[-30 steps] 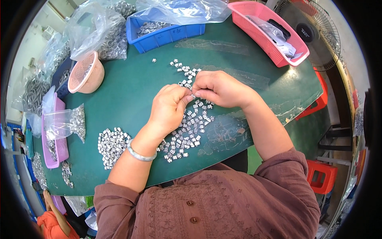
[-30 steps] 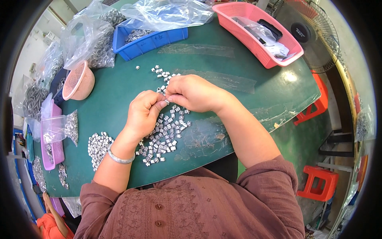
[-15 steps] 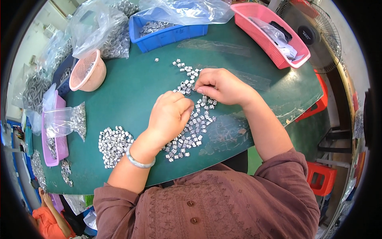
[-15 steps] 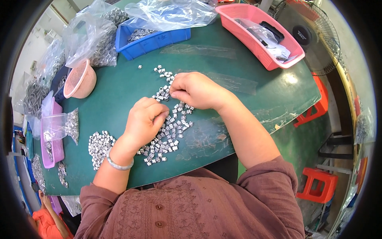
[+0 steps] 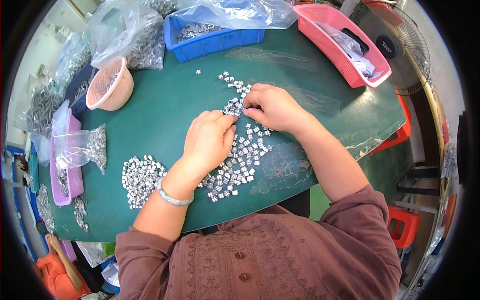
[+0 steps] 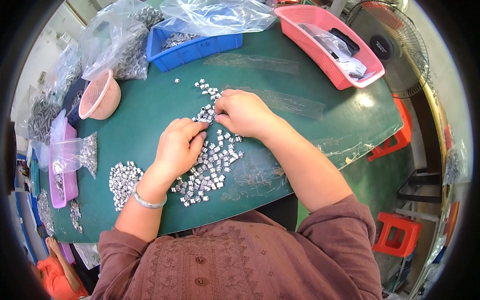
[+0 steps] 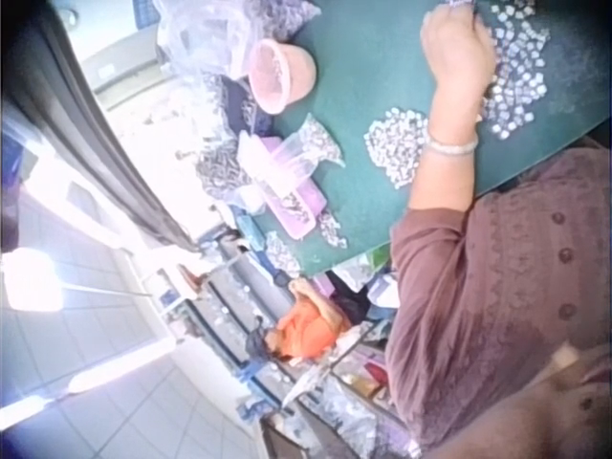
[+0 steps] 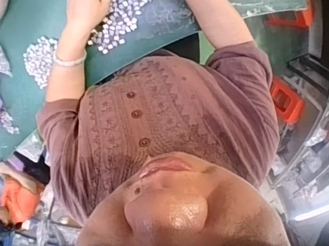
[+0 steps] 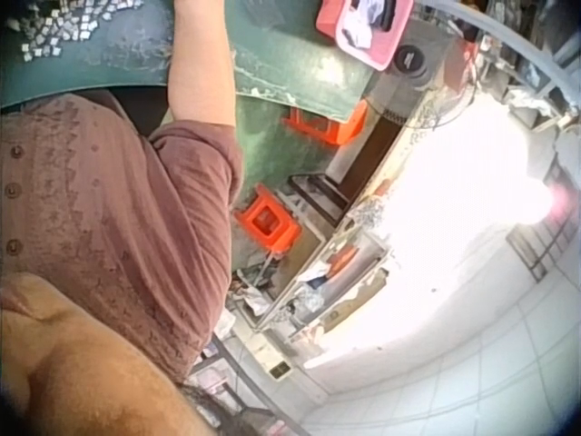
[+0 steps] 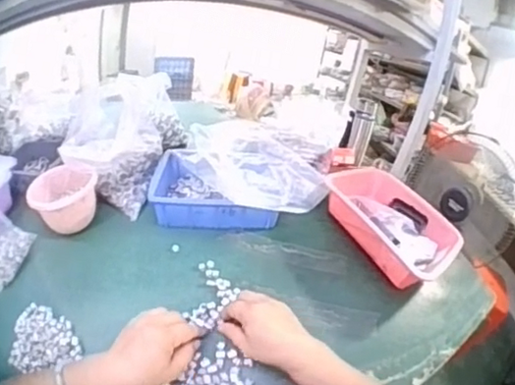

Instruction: The person sorts small metal items on a green table by hand, picking them up individually or in small handfuls. The person places the items into plastic bags and a pink bowl.

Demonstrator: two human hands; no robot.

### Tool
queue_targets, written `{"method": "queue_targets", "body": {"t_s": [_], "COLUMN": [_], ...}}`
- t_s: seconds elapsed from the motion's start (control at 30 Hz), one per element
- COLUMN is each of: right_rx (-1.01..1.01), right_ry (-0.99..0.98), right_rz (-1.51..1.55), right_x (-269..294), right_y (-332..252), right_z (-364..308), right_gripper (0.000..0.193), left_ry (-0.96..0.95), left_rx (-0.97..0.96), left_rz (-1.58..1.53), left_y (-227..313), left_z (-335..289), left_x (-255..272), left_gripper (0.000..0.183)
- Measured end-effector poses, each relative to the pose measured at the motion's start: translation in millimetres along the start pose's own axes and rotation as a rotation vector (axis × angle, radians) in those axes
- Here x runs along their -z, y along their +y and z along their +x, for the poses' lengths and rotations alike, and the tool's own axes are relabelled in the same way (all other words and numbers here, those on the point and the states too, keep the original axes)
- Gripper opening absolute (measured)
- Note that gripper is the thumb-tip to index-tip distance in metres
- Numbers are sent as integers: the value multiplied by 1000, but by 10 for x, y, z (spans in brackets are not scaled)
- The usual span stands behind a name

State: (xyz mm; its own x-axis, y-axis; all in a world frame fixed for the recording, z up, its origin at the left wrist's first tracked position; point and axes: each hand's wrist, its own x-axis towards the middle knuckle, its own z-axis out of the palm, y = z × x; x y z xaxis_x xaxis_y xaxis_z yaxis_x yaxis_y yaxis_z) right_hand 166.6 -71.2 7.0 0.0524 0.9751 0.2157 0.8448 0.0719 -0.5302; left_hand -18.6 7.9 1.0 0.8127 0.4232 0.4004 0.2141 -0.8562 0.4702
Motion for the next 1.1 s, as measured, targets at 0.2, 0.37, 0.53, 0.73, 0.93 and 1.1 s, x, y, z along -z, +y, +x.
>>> {"method": "queue_targets", "body": {"t_s": [0.2,0.37,0.53,0.73,0.93,1.1], "right_rx": [-8,71,110,64,30,-22], "right_ry": [-102,17,29,-35,-96,-42], "right_rz": [-45,44,87,42,34,102], "right_x": [51,63,12,1,65,115], "right_y": [-7,48,22,14,4,42], "right_z": [-8,-14,-4,9,-1,14], "right_gripper": [15,9,12,10,8,10], "left_ry": [-21,17,32,20,9,38], "left_rx": [14,13,50,23,15,-6], "left_rz": [32,32,31,9,25,78], "left_y": [-29,-44,-56,-45,-58,-55], "left_z": [0,17,27,98,173,204], "left_x": [5,-7,-27,-52,-70,-104], "left_gripper": [16,14,15,16,13,13]}}
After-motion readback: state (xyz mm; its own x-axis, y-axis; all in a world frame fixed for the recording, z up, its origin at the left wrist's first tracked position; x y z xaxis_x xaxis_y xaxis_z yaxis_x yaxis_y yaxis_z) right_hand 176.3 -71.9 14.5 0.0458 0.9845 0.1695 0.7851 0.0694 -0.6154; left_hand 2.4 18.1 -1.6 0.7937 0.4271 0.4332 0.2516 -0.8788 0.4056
